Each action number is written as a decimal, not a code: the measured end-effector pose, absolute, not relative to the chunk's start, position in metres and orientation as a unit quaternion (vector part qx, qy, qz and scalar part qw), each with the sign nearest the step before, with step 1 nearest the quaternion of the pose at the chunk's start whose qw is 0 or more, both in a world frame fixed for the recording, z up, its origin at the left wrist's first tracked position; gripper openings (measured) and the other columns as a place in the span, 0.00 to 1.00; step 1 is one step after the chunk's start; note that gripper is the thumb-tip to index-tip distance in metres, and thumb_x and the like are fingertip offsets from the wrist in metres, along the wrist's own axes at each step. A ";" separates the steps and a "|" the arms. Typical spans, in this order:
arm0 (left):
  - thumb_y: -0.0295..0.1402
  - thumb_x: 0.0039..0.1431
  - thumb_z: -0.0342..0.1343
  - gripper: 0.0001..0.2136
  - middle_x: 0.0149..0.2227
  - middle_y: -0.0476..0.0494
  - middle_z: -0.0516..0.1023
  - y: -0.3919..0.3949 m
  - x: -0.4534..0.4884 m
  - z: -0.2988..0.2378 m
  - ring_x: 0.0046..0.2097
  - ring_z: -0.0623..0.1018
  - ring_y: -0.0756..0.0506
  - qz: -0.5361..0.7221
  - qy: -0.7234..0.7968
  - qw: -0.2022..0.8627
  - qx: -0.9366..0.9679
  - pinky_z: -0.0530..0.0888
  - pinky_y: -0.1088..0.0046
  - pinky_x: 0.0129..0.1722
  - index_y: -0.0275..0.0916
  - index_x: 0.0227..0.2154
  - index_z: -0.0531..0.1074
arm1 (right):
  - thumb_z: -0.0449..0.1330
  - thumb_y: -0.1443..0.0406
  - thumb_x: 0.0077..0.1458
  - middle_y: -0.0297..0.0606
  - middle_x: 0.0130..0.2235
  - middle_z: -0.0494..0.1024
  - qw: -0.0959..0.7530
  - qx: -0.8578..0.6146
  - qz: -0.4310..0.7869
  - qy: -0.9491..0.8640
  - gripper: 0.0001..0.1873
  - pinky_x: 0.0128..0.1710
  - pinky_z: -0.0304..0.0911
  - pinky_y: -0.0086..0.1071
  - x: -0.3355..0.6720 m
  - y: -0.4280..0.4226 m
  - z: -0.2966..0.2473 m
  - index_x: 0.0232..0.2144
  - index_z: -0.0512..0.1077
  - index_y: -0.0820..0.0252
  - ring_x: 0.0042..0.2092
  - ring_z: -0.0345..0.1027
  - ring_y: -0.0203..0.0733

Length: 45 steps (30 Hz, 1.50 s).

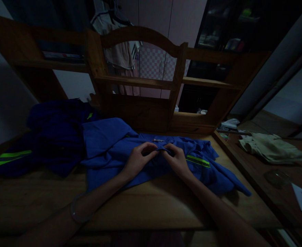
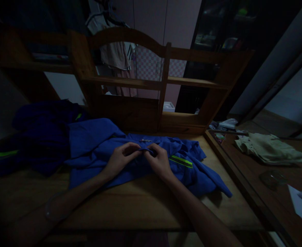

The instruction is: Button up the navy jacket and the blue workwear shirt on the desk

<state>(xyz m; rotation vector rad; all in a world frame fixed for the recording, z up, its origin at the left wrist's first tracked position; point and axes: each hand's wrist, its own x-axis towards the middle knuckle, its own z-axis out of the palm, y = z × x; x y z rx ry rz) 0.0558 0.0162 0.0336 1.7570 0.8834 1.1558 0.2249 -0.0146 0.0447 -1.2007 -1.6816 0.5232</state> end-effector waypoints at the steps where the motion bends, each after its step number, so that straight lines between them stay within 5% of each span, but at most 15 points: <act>1: 0.38 0.53 0.58 0.11 0.38 0.46 0.77 0.016 0.056 0.034 0.42 0.76 0.46 0.462 0.356 0.411 0.700 0.72 0.71 0.45 0.39 0.37 0.72 | 0.53 0.64 0.55 0.32 0.29 0.72 0.488 -0.491 0.240 -0.680 0.09 0.33 0.58 0.27 0.225 -0.013 0.044 0.29 0.72 0.61 0.33 0.65 0.37; 16: 0.38 0.54 0.56 0.10 0.37 0.47 0.76 0.021 0.055 0.035 0.41 0.76 0.47 0.449 0.358 0.373 0.728 0.71 0.72 0.43 0.39 0.37 0.71 | 0.55 0.62 0.55 0.33 0.31 0.74 0.485 -0.480 0.256 -0.685 0.09 0.34 0.59 0.28 0.226 -0.008 0.041 0.31 0.73 0.61 0.34 0.66 0.38; 45: 0.30 0.57 0.52 0.04 0.35 0.47 0.74 0.009 0.057 0.041 0.40 0.73 0.47 0.456 0.361 0.280 0.764 0.69 0.71 0.42 0.39 0.34 0.70 | 0.53 0.68 0.54 0.35 0.31 0.69 0.449 -0.469 0.106 -0.753 0.03 0.35 0.57 0.29 0.222 -0.020 0.049 0.30 0.66 0.59 0.34 0.64 0.39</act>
